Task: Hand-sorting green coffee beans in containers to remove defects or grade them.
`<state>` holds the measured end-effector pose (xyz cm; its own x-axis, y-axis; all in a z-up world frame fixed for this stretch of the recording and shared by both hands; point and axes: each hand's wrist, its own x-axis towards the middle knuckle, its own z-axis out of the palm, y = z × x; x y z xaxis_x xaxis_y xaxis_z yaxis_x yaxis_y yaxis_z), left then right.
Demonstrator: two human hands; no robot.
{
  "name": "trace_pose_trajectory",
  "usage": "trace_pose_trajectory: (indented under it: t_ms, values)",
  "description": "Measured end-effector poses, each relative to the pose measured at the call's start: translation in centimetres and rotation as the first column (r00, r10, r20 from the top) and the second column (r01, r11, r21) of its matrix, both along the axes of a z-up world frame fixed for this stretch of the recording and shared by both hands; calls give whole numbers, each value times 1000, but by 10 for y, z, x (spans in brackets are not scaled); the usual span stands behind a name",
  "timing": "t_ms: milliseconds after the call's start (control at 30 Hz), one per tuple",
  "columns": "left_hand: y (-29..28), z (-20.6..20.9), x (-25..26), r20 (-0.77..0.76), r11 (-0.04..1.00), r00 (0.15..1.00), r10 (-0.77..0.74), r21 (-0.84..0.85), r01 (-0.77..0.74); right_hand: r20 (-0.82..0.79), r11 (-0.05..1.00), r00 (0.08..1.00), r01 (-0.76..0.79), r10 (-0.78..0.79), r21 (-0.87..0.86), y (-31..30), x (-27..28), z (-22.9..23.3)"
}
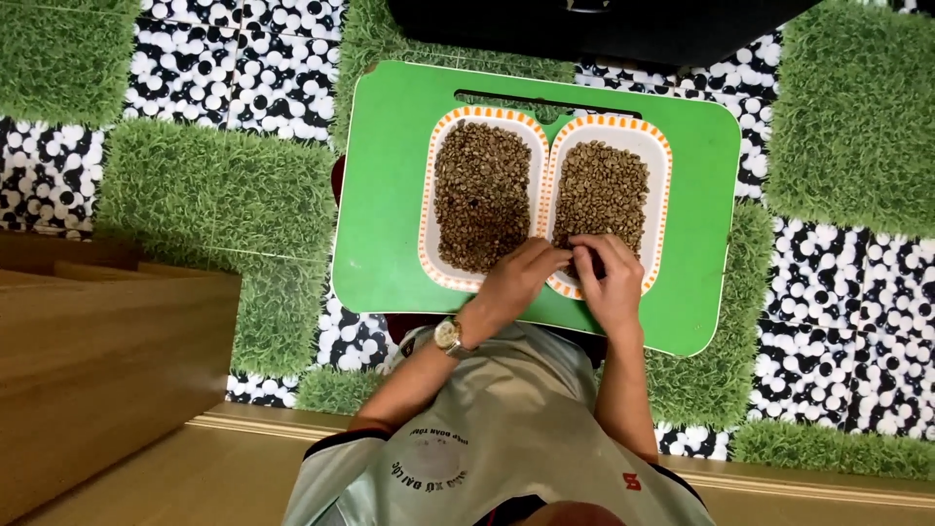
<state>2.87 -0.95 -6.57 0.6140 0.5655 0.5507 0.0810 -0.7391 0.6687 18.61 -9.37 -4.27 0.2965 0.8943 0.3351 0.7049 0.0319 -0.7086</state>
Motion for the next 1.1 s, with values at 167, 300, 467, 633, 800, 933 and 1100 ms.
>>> trace_pose_trajectory:
  t_ms: [167,300,467,633,800,933,1100]
  values:
    - [5,29,6,73,989,993,-94,-112,102,-43,1000,999,27,-27,10,1,-4,10]
    - [5,27,10,85,977,986,-140,-147,152,-57,1000,998,28,-28,3,-1,-1,7]
    - [6,24,9,48,974,986,-157,-158,163,-47,999,998,38,-39,-14,-2,-2,6]
    - [8,27,8,53,961,986,-160,-220,168,-49,1000,998,26,-27,-16,0,-1,7]
    - [5,30,4,24,955,987,-157,-253,158,-42,999,999,7,-9,-40,-2,0,4]
    - [3,13,7,1,961,990,-138,-240,134,-37,999,999,-1,-1,-37,-5,3,-3]
    - [3,17,4,-7,958,988,-157,-245,150,-31,999,1000,2,-3,-38,-6,4,-8]
